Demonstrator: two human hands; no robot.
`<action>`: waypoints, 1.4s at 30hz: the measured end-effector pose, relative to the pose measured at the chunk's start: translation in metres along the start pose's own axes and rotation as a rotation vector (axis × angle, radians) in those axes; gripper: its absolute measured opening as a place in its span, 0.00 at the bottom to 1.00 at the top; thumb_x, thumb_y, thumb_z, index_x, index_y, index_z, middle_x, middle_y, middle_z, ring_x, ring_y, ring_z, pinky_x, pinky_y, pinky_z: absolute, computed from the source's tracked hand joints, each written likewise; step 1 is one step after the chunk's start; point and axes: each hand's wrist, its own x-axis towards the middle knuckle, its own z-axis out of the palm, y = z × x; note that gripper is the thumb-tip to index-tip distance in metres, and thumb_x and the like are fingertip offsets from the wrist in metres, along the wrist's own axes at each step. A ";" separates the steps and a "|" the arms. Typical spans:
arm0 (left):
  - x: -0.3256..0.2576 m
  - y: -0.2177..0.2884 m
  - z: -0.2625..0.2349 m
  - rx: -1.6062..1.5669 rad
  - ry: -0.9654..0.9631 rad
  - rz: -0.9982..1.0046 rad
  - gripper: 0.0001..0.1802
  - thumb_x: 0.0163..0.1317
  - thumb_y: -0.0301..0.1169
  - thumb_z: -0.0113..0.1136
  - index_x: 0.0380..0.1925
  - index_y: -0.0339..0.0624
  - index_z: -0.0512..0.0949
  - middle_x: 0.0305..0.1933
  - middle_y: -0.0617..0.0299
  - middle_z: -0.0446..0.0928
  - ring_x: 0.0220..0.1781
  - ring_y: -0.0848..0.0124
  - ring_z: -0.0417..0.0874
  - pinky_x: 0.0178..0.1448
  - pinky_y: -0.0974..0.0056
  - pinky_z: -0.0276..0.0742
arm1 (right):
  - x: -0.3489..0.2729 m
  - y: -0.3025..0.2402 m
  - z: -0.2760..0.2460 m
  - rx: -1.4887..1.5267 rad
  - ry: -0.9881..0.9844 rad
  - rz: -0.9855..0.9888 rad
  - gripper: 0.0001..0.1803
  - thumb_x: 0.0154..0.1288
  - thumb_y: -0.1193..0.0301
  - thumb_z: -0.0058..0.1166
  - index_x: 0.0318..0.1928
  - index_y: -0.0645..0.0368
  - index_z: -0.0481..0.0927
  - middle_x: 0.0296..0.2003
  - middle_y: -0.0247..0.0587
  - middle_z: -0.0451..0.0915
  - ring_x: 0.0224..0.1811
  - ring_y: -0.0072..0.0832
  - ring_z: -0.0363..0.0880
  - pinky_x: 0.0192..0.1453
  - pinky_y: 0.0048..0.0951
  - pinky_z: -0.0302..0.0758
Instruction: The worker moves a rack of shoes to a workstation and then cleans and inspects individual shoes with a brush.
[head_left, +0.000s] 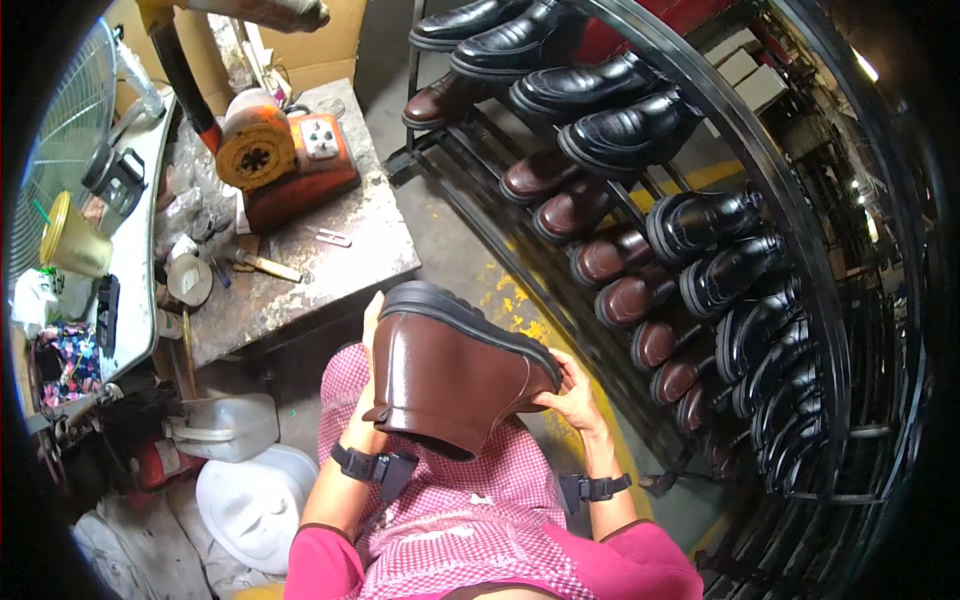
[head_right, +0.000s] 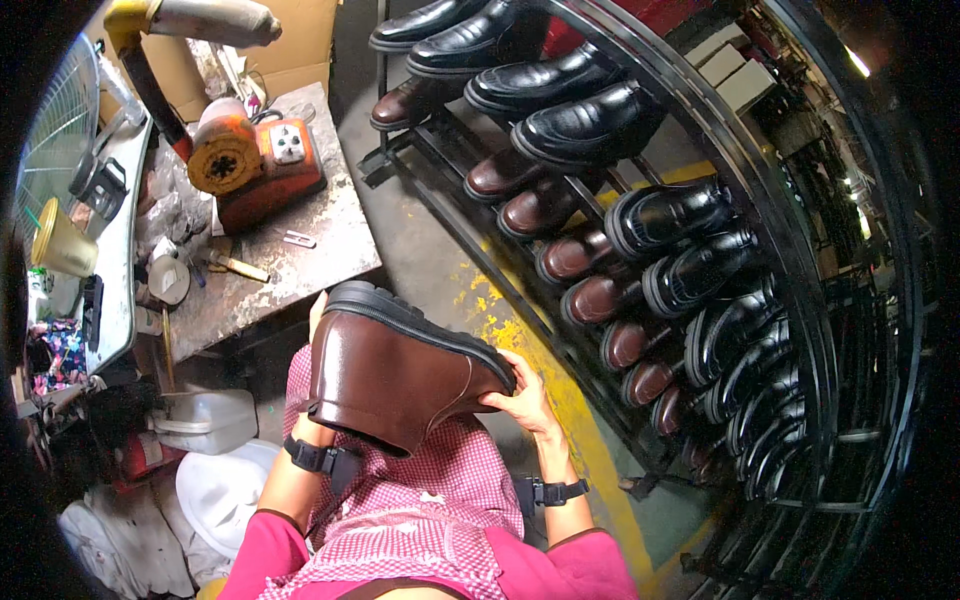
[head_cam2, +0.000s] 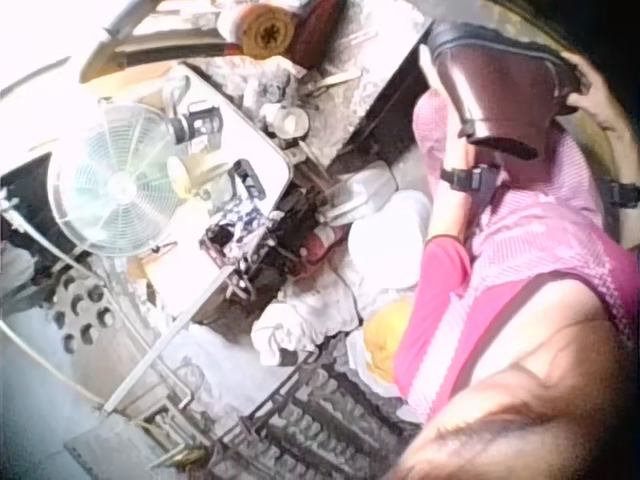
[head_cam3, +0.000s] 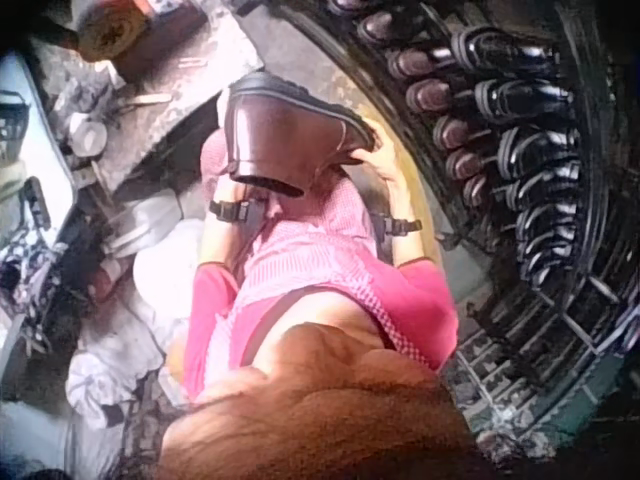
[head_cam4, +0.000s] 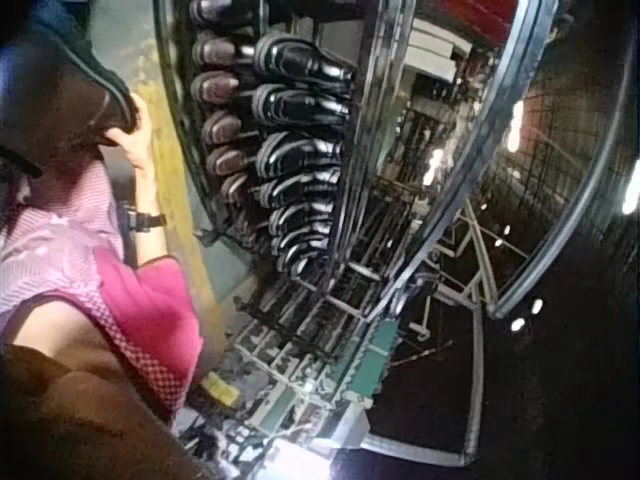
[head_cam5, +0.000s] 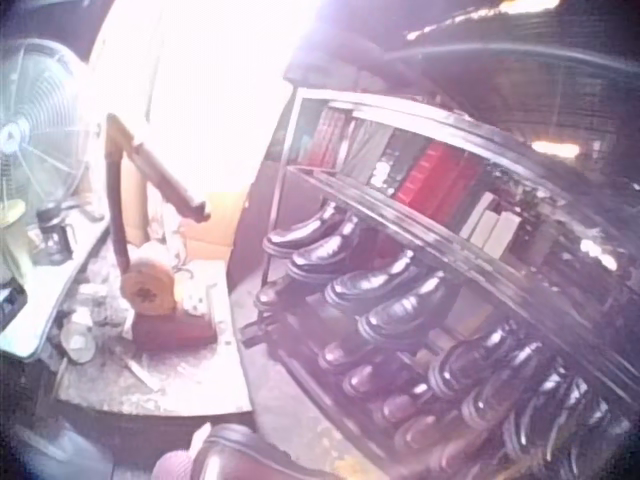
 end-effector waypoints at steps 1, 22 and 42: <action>-0.002 0.001 -0.001 0.033 -0.014 0.004 0.28 0.60 0.51 0.43 0.52 0.41 0.65 0.49 0.61 0.70 0.50 0.71 0.70 0.56 0.66 0.65 | -0.001 -0.001 0.001 -0.028 0.012 -0.010 0.41 0.37 0.74 0.69 0.55 0.62 0.62 0.51 0.40 0.68 0.55 0.28 0.64 0.61 0.29 0.58; 0.038 0.022 -0.020 0.832 -0.573 0.025 0.39 0.44 0.33 0.64 0.58 0.40 0.60 0.56 0.59 0.64 0.58 0.71 0.64 0.62 0.68 0.54 | 0.001 -0.044 -0.006 -0.627 0.141 -0.144 0.35 0.34 0.75 0.69 0.50 0.63 0.72 0.42 0.41 0.77 0.43 0.25 0.75 0.49 0.25 0.70; 0.009 -0.046 -0.029 1.016 -0.324 0.266 0.12 0.53 0.25 0.47 0.36 0.37 0.77 0.34 0.55 0.78 0.32 0.70 0.79 0.36 0.67 0.75 | 0.132 -0.017 0.054 0.477 0.300 -0.041 0.27 0.54 0.78 0.52 0.56 0.67 0.62 0.52 0.41 0.68 0.53 0.27 0.66 0.59 0.26 0.60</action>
